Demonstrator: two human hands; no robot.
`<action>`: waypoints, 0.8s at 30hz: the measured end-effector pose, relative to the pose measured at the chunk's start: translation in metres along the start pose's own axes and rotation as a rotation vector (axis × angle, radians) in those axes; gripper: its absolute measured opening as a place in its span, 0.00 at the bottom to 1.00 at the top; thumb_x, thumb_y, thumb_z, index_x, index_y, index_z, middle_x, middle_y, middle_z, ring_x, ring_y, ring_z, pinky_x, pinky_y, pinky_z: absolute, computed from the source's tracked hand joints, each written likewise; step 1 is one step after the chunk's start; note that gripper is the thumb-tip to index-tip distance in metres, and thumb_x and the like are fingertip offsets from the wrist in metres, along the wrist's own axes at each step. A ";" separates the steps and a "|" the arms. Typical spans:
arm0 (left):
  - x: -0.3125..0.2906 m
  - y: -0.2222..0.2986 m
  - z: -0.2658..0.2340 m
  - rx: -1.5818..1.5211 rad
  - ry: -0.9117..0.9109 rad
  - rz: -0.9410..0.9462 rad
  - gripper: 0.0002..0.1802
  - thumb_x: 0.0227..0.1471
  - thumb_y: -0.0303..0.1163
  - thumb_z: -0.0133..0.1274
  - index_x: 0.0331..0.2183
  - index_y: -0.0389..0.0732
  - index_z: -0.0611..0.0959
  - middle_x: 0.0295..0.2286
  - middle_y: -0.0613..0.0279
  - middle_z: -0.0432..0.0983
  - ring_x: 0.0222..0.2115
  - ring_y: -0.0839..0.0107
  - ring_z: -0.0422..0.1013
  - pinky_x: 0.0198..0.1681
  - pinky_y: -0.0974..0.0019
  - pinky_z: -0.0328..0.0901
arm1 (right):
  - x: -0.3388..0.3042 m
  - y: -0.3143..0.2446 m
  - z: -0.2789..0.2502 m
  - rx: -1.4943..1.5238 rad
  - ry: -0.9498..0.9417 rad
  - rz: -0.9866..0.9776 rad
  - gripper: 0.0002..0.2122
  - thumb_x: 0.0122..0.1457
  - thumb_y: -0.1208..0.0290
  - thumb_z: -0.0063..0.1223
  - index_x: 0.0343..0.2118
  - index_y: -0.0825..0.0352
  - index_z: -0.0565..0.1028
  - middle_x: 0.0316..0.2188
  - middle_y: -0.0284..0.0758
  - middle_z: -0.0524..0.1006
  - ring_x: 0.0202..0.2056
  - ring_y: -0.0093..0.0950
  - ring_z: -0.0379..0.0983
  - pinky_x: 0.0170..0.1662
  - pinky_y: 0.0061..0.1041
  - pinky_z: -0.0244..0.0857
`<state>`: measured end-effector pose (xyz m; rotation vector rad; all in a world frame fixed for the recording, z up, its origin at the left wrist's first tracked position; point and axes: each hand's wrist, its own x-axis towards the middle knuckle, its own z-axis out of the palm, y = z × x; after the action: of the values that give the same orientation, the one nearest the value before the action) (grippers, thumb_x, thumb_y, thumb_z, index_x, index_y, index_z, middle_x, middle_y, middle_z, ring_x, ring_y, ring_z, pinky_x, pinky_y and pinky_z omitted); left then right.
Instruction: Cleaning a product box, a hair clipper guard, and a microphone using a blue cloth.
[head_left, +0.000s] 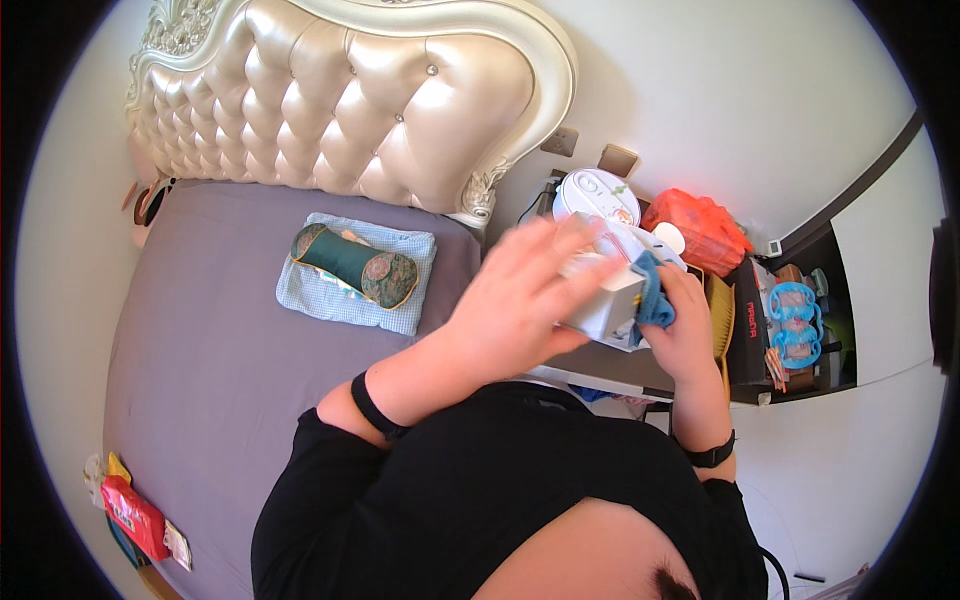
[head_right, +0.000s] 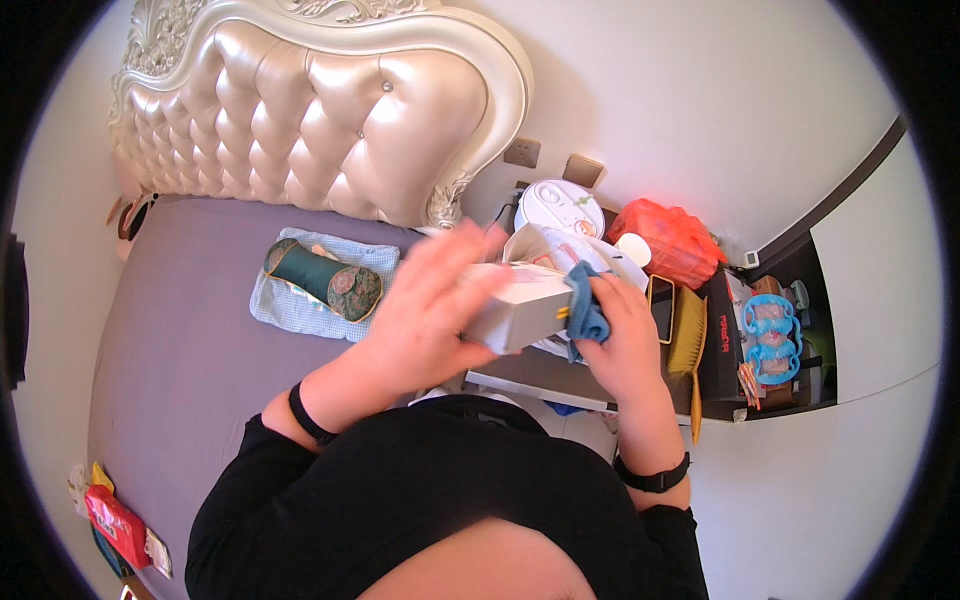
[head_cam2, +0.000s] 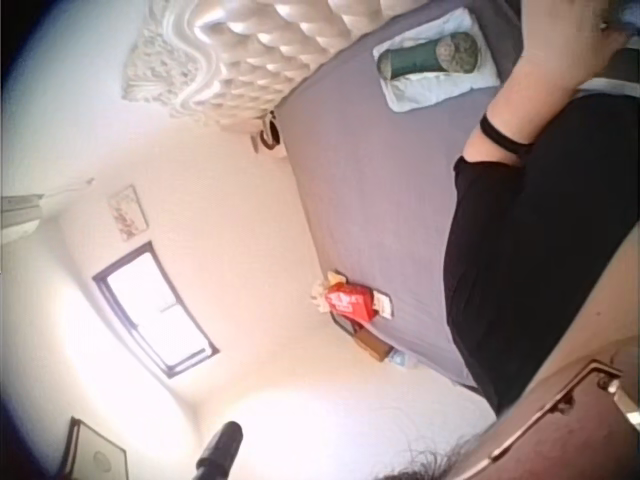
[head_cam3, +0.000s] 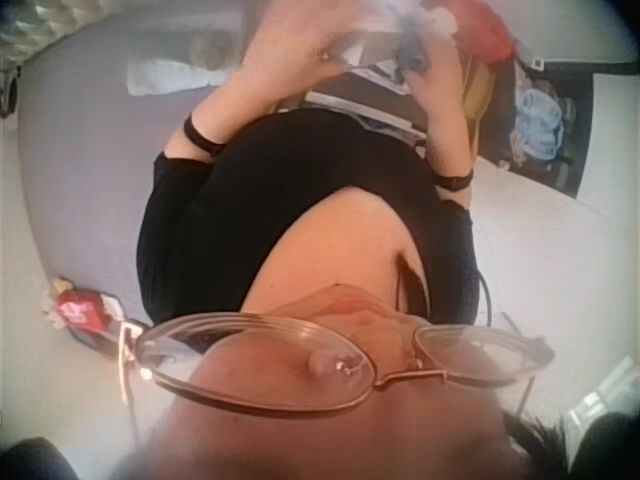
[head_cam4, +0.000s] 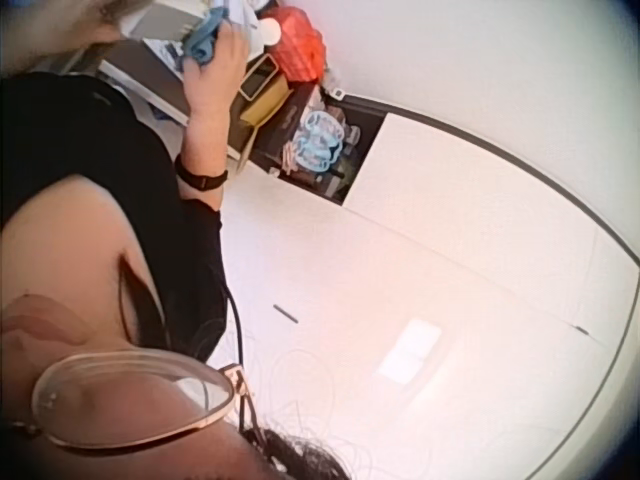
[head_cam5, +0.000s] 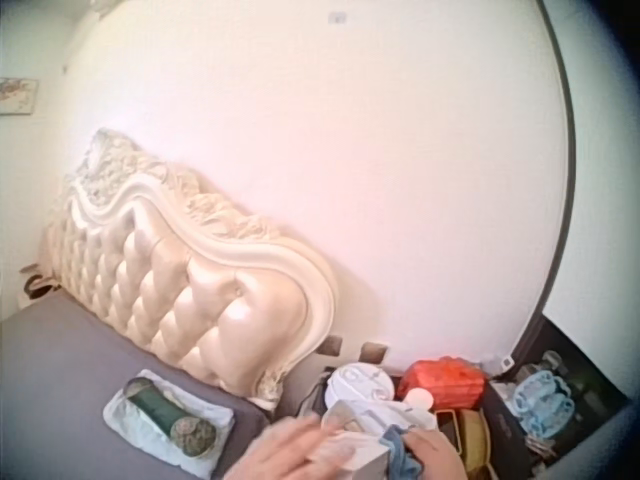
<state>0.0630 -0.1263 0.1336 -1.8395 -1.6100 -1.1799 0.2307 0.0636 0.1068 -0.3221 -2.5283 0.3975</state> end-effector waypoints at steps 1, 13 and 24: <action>0.002 0.003 -0.008 0.109 -0.008 -0.124 0.51 0.22 0.33 0.69 0.51 0.38 0.63 0.51 0.46 0.59 0.51 0.50 0.59 0.52 0.52 0.55 | -0.001 0.004 0.000 0.010 0.032 0.005 0.26 0.35 0.76 0.59 0.44 0.69 0.69 0.42 0.43 0.71 0.45 0.38 0.67 0.49 0.31 0.60; -0.023 -0.008 -0.002 -0.307 0.033 -0.370 0.24 0.33 0.24 0.62 0.38 0.40 0.75 0.37 0.56 0.74 0.40 0.59 0.70 0.45 0.63 0.63 | -0.017 -0.013 0.018 1.132 0.181 0.394 0.17 0.54 0.75 0.48 0.47 0.74 0.66 0.41 0.37 0.72 0.43 0.26 0.69 0.47 0.26 0.61; -0.034 -0.009 0.004 0.243 0.150 -0.139 0.25 0.28 0.22 0.57 0.37 0.42 0.76 0.39 0.60 0.74 0.40 0.59 0.69 0.44 0.57 0.61 | -0.005 -0.055 0.007 0.197 0.269 -0.327 0.17 0.41 0.69 0.55 0.36 0.69 0.74 0.45 0.45 0.70 0.37 0.39 0.68 0.43 0.31 0.59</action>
<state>0.0565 -0.1415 0.1020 -1.4750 -1.7320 -1.0960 0.2229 0.0102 0.1181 0.1079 -2.2053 0.4364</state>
